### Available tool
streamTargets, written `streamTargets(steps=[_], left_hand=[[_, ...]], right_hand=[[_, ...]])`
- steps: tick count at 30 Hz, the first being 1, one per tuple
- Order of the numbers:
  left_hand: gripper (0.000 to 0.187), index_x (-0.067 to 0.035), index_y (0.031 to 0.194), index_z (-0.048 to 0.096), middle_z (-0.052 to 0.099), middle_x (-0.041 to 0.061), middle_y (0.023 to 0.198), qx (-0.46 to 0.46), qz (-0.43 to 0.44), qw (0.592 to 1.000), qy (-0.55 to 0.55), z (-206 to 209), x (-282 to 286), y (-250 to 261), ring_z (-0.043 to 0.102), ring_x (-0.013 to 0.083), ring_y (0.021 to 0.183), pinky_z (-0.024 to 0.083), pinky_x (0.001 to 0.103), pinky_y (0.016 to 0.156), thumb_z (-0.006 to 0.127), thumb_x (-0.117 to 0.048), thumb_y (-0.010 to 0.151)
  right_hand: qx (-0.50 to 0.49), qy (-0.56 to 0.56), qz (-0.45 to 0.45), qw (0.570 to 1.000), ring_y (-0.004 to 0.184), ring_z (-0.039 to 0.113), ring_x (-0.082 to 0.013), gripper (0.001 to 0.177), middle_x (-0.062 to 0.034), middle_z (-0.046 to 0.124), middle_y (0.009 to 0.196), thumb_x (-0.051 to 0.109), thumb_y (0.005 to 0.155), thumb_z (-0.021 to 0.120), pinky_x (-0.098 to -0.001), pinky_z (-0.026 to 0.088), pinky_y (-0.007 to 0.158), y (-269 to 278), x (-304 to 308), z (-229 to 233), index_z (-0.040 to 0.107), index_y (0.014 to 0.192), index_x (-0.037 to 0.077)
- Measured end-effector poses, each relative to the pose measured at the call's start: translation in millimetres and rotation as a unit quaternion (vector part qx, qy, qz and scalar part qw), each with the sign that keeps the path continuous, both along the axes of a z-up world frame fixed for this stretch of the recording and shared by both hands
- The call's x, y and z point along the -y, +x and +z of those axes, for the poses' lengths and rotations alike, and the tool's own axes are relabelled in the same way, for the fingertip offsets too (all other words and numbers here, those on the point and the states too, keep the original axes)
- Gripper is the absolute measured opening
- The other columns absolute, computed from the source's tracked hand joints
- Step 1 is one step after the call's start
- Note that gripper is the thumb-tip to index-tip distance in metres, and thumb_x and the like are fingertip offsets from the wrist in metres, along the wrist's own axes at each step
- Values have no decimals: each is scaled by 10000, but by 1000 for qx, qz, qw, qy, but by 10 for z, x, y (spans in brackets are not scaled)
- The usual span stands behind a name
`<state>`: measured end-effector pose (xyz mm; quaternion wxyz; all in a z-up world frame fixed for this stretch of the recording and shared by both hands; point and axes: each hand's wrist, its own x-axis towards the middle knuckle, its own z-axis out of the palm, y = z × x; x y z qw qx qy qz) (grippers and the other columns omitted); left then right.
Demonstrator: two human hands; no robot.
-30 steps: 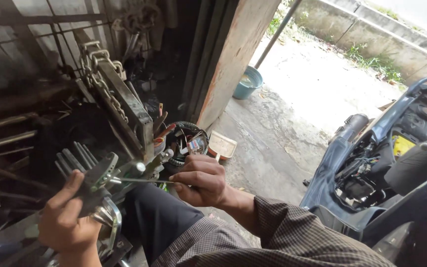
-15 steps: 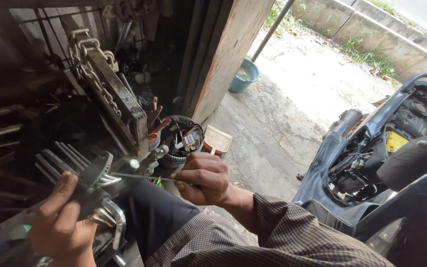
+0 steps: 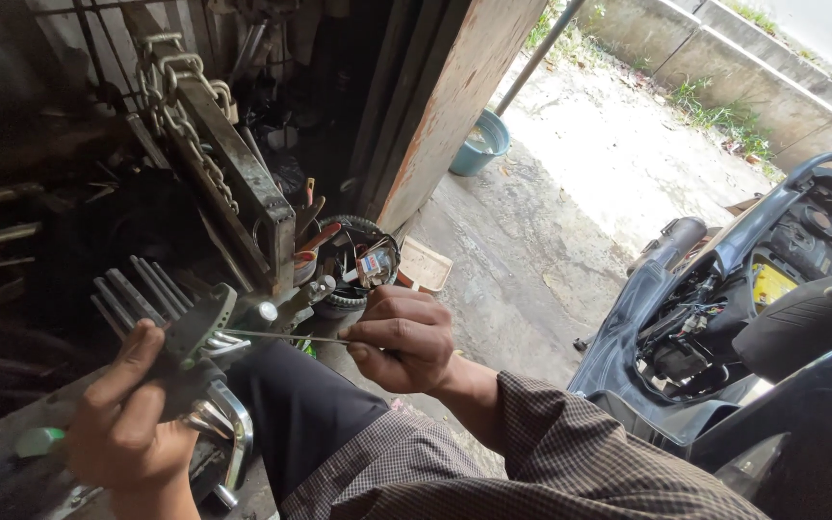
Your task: The person sits in a workshop and cleans a small metal mechanical part using a dark cloth. They wipe the part thoroughly with both hands, then briefly handle a pair of pliers before returning to wipe the part again.
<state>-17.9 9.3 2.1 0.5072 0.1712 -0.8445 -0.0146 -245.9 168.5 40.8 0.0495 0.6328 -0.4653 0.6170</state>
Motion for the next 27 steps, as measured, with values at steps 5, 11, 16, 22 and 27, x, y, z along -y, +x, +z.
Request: streamTargets(steps=[5, 11, 16, 22, 27], left_hand=[[404, -49, 1049, 427, 688, 178, 1199, -7, 0, 1000, 7, -17, 35, 16, 752, 331, 1147, 603, 316, 844, 821, 23, 993], [419, -50, 1099, 424, 695, 193, 1228, -19, 2, 1000, 10, -59, 82, 38, 765, 319, 1132, 617, 265, 797, 835, -9, 1026], [419, -72, 1177, 421, 683, 185, 1225, -23, 0, 999, 29, -158, 82, 68, 764, 317, 1142, 608, 290, 841, 826, -32, 1078], [440, -89, 1161, 425, 697, 165, 1207, -14, 15, 999, 41, 15, 7, -25, 766, 309, 1124, 605, 287, 828, 847, -91, 1037], [430, -79, 1139, 410, 702, 160, 1271, -28, -19, 999, 18, -61, 66, -82, 756, 312, 1149, 646, 305, 817, 831, -102, 1055]], right_hand=[[-2, 2, 31, 1000, 651, 631, -198, 74, -108, 683, 795, 19, 961, 695, -334, 520, 594, 24, 52, -13, 690, 995, -46], [2, -8, 46, 999, 628, 631, -179, 76, -116, 699, 788, 22, 949, 703, -319, 505, 563, 38, 104, -114, 701, 980, -47], [5, -1, 30, 1000, 632, 624, -189, 79, -112, 691, 789, 24, 959, 701, -320, 501, 569, 23, 104, -49, 691, 989, -49], [25, -8, 7, 1000, 637, 634, -186, 86, -83, 675, 771, 48, 970, 694, -327, 517, 595, 27, 108, -42, 704, 1012, -27], [33, -31, 32, 998, 609, 639, -165, 102, -99, 698, 750, 61, 970, 689, -300, 516, 561, 33, 136, -143, 703, 962, -40]])
